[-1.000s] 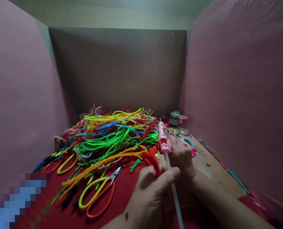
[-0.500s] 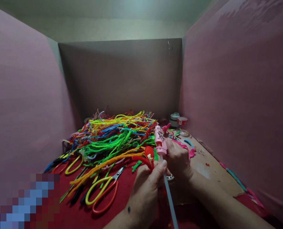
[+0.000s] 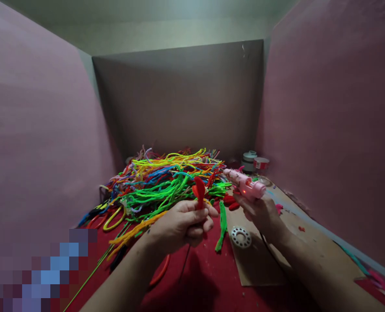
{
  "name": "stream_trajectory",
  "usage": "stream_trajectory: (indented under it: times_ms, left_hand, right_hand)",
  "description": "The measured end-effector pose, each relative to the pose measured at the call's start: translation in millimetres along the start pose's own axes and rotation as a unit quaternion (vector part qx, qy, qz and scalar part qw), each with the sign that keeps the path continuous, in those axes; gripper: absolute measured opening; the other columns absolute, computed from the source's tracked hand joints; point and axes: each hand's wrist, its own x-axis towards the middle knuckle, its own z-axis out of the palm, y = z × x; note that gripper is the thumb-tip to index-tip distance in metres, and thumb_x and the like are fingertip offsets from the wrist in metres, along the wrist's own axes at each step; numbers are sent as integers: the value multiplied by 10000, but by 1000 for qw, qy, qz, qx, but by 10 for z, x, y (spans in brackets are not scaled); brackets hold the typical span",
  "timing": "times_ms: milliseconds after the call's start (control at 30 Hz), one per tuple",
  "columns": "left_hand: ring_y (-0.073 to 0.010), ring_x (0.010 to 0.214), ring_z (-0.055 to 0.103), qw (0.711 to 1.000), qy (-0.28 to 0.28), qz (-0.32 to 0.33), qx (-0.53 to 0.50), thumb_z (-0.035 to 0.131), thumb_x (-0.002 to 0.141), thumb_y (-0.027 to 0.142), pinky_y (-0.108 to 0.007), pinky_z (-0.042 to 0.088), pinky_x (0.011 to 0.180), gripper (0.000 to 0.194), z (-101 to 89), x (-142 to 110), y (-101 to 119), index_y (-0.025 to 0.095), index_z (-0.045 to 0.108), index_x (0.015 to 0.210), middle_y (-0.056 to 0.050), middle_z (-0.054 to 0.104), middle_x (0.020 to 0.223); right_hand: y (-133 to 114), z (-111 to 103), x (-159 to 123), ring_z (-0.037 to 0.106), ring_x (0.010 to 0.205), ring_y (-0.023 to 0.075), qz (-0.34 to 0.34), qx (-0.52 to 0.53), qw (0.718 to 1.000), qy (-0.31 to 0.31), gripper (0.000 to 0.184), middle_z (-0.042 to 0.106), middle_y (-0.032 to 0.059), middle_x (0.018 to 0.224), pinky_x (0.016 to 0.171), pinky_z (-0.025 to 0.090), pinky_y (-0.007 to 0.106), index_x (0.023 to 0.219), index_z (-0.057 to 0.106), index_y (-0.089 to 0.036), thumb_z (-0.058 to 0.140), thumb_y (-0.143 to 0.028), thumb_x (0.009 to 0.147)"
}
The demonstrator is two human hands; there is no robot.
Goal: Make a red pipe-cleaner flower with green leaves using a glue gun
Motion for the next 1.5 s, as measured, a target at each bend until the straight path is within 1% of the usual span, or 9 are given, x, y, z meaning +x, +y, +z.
stream_trajectory:
  times_ms: [133,233,467,667,767,867,1067,1300,1500]
  left_hand:
    - [-11,364,185,999,29,6,35,604,769,365,-175,98,368,291,-219,76,-22,120,584,925,76,369,504]
    - [-26,347,183,998,50,9,38,591,774,386,-172,109,346,237,-279,130,-100,161,516,780,95,328,456]
    - [-36,356,215,995,2,-14,99,561,785,361,-179,151,356,215,-137,157,-173,185,454,723,86,351,463]
    - [-40,381,274,984,-71,-46,159,564,770,315,-184,185,374,227,-28,207,-206,163,458,638,57,398,472]
    - [-33,356,274,991,-18,-33,128,572,777,345,-188,164,360,219,-57,262,-264,160,491,693,42,479,490]
    - [-16,335,225,997,55,-2,59,611,758,363,-181,121,348,244,-92,310,-337,167,475,704,56,485,485]
    - [-10,332,218,998,69,8,7,655,728,304,-165,129,333,228,-76,302,-365,157,486,687,68,450,451]
    - [-6,331,199,979,175,94,-45,647,731,255,-157,123,329,169,-287,229,-243,150,516,752,83,414,453]
    - [-3,328,196,966,224,111,-58,682,693,255,-163,140,340,187,-410,216,-231,137,546,743,91,382,430]
  right_hand:
    - [30,15,-44,412,419,108,77,28,997,-6,169,481,-36,464,396,315,238,650,608,-163,654,-321,688]
    - [45,53,-66,451,460,104,145,137,980,-20,201,545,-12,531,428,330,230,667,601,-140,652,-330,709]
    - [-38,181,-137,519,466,85,288,342,893,-54,126,631,1,619,421,367,196,728,647,-132,691,-228,658]
    - [38,217,-171,499,390,92,336,365,868,-36,67,594,-10,477,392,380,207,636,599,-133,655,-166,653]
    - [123,175,-102,488,364,90,361,356,861,-29,83,573,-8,436,367,379,202,593,572,-132,648,-128,626]
    - [167,133,-41,464,338,77,373,339,864,-4,98,543,-13,405,333,355,181,582,557,-133,647,-122,620]
    - [161,149,-67,464,356,86,345,312,885,-15,134,565,-15,450,344,352,196,657,578,-139,692,-185,605]
    - [77,122,-127,466,469,83,203,208,955,-61,172,573,-24,552,427,336,205,658,624,-145,727,-282,637]
    - [60,141,-187,538,558,148,154,130,973,-115,248,591,2,586,516,428,263,736,660,-179,733,-381,612]
